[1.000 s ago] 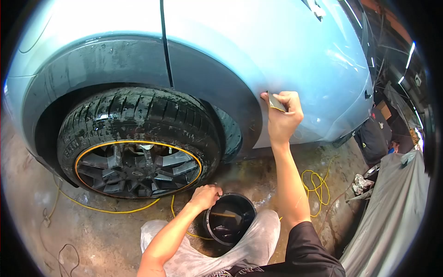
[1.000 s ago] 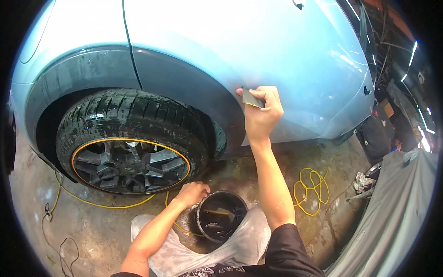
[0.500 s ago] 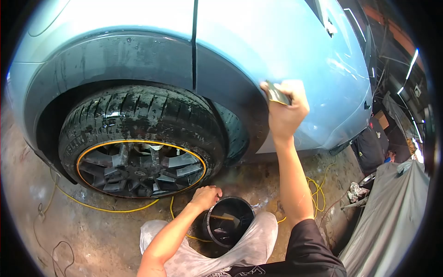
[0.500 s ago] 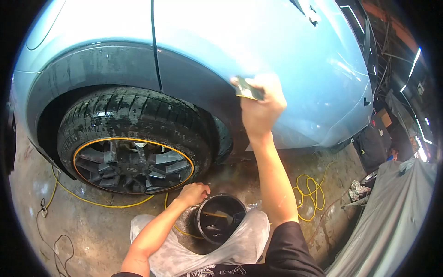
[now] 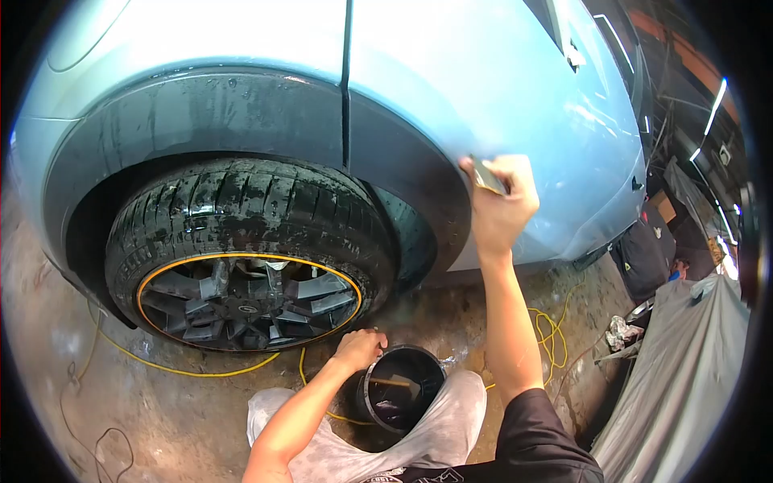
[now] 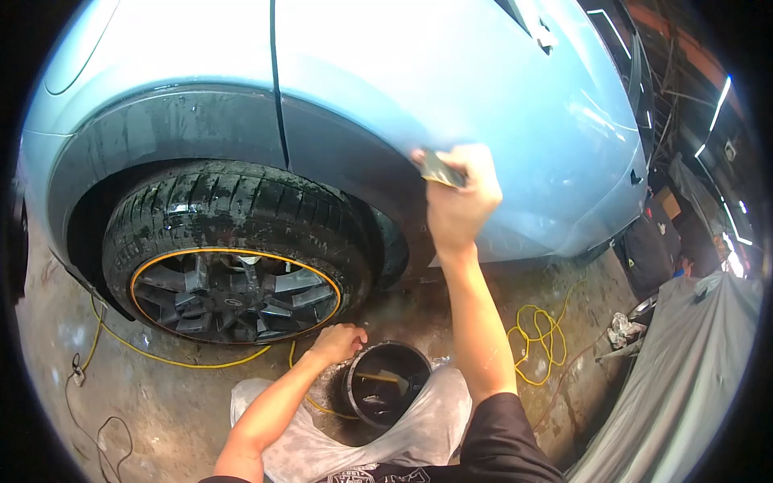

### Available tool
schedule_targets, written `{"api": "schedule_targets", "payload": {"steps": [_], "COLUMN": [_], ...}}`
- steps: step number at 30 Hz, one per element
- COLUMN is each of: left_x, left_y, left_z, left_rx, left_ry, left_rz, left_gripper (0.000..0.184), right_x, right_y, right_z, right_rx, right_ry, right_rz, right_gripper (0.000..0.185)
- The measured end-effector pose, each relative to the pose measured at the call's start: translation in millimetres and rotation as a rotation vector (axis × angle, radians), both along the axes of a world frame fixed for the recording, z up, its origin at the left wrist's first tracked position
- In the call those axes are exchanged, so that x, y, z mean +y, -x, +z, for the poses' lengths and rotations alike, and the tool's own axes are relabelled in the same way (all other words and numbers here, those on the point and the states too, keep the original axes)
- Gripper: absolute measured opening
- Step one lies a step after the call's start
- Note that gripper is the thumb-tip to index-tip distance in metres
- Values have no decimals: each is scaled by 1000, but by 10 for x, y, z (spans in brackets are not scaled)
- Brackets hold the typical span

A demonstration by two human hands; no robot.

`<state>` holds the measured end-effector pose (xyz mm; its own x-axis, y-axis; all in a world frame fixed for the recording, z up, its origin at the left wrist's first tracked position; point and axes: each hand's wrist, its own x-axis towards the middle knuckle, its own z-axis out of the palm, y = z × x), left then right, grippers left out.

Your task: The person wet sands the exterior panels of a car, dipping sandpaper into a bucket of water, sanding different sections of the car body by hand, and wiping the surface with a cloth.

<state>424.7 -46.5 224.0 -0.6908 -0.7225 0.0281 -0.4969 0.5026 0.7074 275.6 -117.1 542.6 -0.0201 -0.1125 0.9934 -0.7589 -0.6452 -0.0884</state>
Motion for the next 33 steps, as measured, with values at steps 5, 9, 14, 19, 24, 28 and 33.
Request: {"api": "schedule_targets", "payload": {"steps": [5,9,14,19,24,28,33], "left_x": [-20,-58,-60,-92,-102,-111,-102], "left_y": [41,31,-14,52,85,90,149], "left_z": [-16,16,70,1,-11,-57,-56], "left_rx": [4,35,29,9,38,14,22], "left_ry": [35,-19,-41,3,-16,7,5], "left_rz": [-15,-4,8,-7,0,-18,-14], "left_gripper": [20,19,18,17,16,15,16], "right_x": [17,-72,-109,-34,-110,-127,-79], "right_y": [-438,-1080,-457,-761,-822,-495,-885], "right_z": [358,669,382,509,550,402,547], "right_rx": [145,210,265,350,410,288,366], "right_ry": [76,-54,182,133,116,242,73], "right_rz": [-86,-136,5,-55,-182,48,-99], "right_gripper": [19,11,21,24,24,21,19]}}
